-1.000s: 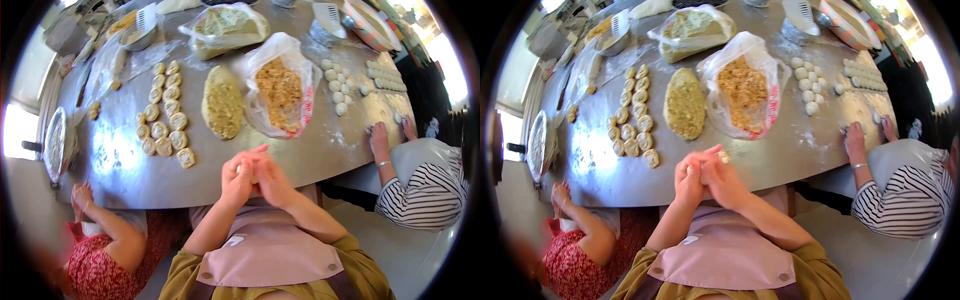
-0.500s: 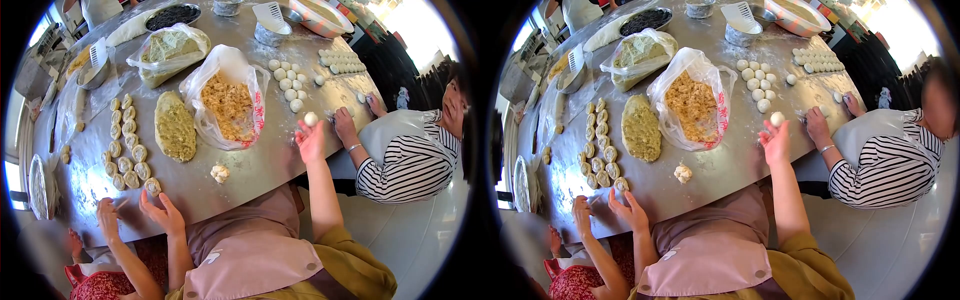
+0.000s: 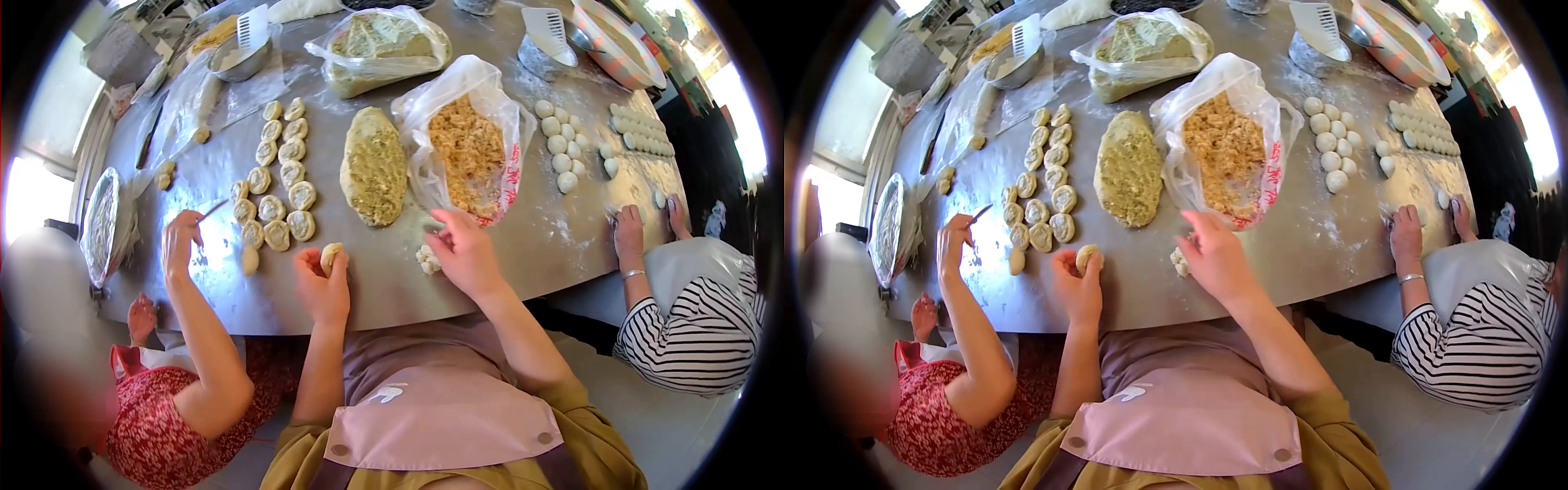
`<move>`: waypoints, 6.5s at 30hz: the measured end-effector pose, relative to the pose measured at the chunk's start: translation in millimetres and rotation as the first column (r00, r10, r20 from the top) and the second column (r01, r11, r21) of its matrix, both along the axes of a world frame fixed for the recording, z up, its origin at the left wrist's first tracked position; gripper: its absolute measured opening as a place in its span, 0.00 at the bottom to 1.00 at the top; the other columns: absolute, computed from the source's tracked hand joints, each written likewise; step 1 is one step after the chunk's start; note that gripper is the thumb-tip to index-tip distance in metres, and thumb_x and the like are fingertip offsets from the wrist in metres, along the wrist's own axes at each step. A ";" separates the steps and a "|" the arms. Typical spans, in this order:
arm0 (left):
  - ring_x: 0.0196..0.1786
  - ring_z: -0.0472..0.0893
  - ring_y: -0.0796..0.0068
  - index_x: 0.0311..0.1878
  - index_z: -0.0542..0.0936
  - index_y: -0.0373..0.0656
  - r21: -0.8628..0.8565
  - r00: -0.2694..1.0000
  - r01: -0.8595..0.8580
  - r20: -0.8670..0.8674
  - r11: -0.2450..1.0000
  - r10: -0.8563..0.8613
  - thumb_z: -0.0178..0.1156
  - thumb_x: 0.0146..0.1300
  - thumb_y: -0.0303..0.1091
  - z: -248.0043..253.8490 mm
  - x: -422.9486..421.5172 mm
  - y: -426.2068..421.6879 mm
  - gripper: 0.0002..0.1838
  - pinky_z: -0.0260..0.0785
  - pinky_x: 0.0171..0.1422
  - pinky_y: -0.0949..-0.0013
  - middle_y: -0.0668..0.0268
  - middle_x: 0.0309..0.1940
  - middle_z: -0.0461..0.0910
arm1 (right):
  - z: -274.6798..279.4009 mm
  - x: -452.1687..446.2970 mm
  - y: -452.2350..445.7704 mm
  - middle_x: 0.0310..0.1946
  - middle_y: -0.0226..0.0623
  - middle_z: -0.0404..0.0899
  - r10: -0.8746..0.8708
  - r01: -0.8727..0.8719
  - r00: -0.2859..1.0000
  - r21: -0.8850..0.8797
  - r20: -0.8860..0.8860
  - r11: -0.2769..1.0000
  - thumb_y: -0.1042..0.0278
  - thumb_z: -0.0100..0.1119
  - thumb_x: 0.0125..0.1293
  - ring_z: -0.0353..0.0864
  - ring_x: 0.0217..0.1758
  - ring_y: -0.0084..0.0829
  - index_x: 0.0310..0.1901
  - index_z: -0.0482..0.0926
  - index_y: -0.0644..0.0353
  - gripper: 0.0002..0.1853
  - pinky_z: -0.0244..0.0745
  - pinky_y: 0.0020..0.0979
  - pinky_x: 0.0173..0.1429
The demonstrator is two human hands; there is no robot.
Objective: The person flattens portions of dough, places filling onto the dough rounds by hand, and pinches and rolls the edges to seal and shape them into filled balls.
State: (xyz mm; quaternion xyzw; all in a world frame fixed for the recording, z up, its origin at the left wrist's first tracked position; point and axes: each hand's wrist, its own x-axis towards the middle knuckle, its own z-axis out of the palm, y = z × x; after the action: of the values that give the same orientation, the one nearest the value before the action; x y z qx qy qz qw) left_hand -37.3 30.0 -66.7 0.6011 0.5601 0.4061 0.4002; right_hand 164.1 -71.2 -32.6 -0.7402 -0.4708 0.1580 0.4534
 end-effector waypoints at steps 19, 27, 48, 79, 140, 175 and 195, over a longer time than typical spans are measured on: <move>0.45 0.77 0.67 0.56 0.70 0.37 -0.559 0.588 0.568 0.789 0.604 0.176 0.50 0.69 0.30 39.5 14.4 -26.6 0.14 0.74 0.50 0.68 0.60 0.48 0.75 | 0.2 -12.7 49.4 0.27 0.35 0.82 0.169 -0.244 0.947 -0.265 -0.275 0.933 0.64 0.66 0.58 0.78 0.26 0.24 0.40 0.80 0.62 0.12 0.72 0.26 0.32; 0.55 0.72 0.67 0.57 0.70 0.40 -0.490 0.381 0.659 0.872 0.571 0.308 0.45 0.73 0.39 28.6 34.2 -33.5 0.16 0.63 0.64 0.59 0.61 0.50 0.73 | 31.0 -41.7 14.4 0.31 0.31 0.80 0.259 -0.288 0.812 0.027 -0.523 0.957 0.70 0.61 0.63 0.76 0.30 0.23 0.40 0.81 0.62 0.07 0.73 0.26 0.36; 0.44 0.76 0.67 0.56 0.70 0.39 -0.594 0.627 0.581 0.763 0.557 0.160 0.51 0.70 0.31 42.2 39.8 -48.9 0.14 0.73 0.50 0.69 0.59 0.46 0.74 | -7.0 86.5 24.3 0.42 0.47 0.78 0.158 -0.044 0.923 -0.312 0.351 0.949 0.67 0.65 0.53 0.78 0.46 0.46 0.46 0.80 0.58 0.17 0.74 0.41 0.51; 0.38 0.74 0.82 0.58 0.69 0.40 -0.420 0.498 0.763 0.866 0.490 -0.033 0.50 0.71 0.31 46.0 133.3 -19.0 0.15 0.66 0.38 0.79 0.66 0.42 0.76 | 74.2 54.6 11.2 0.35 0.38 0.81 0.164 -0.204 0.941 -0.110 -0.295 0.973 0.77 0.63 0.58 0.82 0.36 0.26 0.44 0.74 0.66 0.13 0.78 0.25 0.41; 0.76 0.42 0.60 0.74 0.46 0.40 0.140 0.708 0.532 0.467 0.835 -0.530 0.23 0.63 0.73 79.5 84.9 -39.5 0.49 0.42 0.75 0.57 0.60 0.76 0.35 | 59.4 -30.2 14.0 0.24 0.33 0.80 -0.025 0.164 0.852 0.222 -0.524 0.961 0.54 0.41 0.75 0.77 0.27 0.24 0.31 0.76 0.60 0.21 0.72 0.29 0.33; 0.64 0.68 0.62 0.60 0.69 0.38 0.141 0.568 0.585 0.632 0.799 -0.527 0.47 0.68 0.59 86.6 69.1 -35.4 0.32 0.57 0.67 0.62 0.54 0.60 0.69 | 49.6 -46.7 -2.4 0.39 0.37 0.78 0.205 -0.165 0.776 0.122 -0.596 0.979 0.51 0.40 0.74 0.77 0.45 0.30 0.48 0.73 0.60 0.20 0.70 0.30 0.51; 0.51 0.78 0.60 0.35 0.76 0.34 0.152 0.587 0.401 0.714 0.903 -0.381 0.45 0.71 0.55 67.9 58.2 -37.7 0.28 0.64 0.62 0.57 0.53 0.42 0.81 | 36.4 -69.8 -3.7 0.47 0.42 0.77 0.287 -0.185 0.822 0.246 -0.492 0.952 0.41 0.30 0.74 0.76 0.49 0.42 0.53 0.73 0.58 0.29 0.69 0.33 0.54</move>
State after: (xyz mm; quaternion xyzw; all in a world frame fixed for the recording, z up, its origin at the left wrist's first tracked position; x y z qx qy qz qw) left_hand 20.9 -7.6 1.2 0.4919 0.2129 0.5057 0.6760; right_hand 94.3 -74.9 3.9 -0.5591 -0.4309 0.3630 0.6083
